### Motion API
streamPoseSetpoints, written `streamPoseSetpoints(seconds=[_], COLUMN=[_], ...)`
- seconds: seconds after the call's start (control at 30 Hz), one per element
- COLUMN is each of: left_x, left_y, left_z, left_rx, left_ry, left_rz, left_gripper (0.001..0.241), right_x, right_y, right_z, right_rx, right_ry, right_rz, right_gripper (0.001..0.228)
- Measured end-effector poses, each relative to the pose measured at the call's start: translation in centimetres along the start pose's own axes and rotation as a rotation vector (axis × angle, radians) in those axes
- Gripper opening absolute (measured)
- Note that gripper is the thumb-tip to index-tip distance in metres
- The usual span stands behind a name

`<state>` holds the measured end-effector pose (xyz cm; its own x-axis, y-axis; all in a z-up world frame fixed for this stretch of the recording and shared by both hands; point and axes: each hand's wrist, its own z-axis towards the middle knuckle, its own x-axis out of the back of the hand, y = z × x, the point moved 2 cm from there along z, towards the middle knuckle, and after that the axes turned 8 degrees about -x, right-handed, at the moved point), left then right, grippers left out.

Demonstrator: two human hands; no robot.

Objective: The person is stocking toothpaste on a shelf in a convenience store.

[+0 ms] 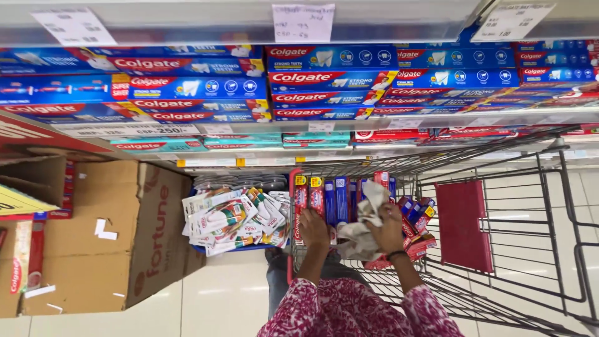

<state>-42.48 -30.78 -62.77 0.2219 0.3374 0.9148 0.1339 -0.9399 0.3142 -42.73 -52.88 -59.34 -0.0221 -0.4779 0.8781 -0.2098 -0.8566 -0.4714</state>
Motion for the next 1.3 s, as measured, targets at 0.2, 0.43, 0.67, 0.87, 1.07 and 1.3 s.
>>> streamPoseSetpoints(seconds=[0.2, 0.43, 0.67, 0.87, 1.07, 1.3], left_x=[3.0, -3.9, -1.2, -7.8, -7.2, -10.5], left_y=[1.6, 1.6, 9.2, 10.9, 11.8, 13.4], left_z=[0.3, 0.9, 0.2, 2.3, 3.4, 2.7], left_rx=[0.144, -0.134, -0.190, 0.160, 0.368, 0.171], left_ry=[0.046, 0.114, -0.213, 0.055, -0.030, 0.003], left_rz=[-0.286, -0.070, -0.127, -0.092, -0.118, 0.035], left_gripper=[0.064, 0.031, 0.058, 0.076, 0.047, 0.036], right_x=[0.2, 0.5, 1.7, 1.3, 1.6, 0.3], right_y=[4.7, 1.6, 0.7, 4.2, 5.4, 6.3], right_z=[-0.1, 0.6, -0.8, -1.7, -1.9, -2.2], right_rx=[-0.311, -0.038, -0.190, -0.224, -0.256, -0.225], right_ry=[-0.131, -0.103, -0.063, -0.013, 0.023, 0.069], right_rz=[0.311, 0.175, 0.175, 0.173, 0.268, 0.264], right_gripper=[0.051, 0.050, 0.047, 0.044, 0.046, 0.044])
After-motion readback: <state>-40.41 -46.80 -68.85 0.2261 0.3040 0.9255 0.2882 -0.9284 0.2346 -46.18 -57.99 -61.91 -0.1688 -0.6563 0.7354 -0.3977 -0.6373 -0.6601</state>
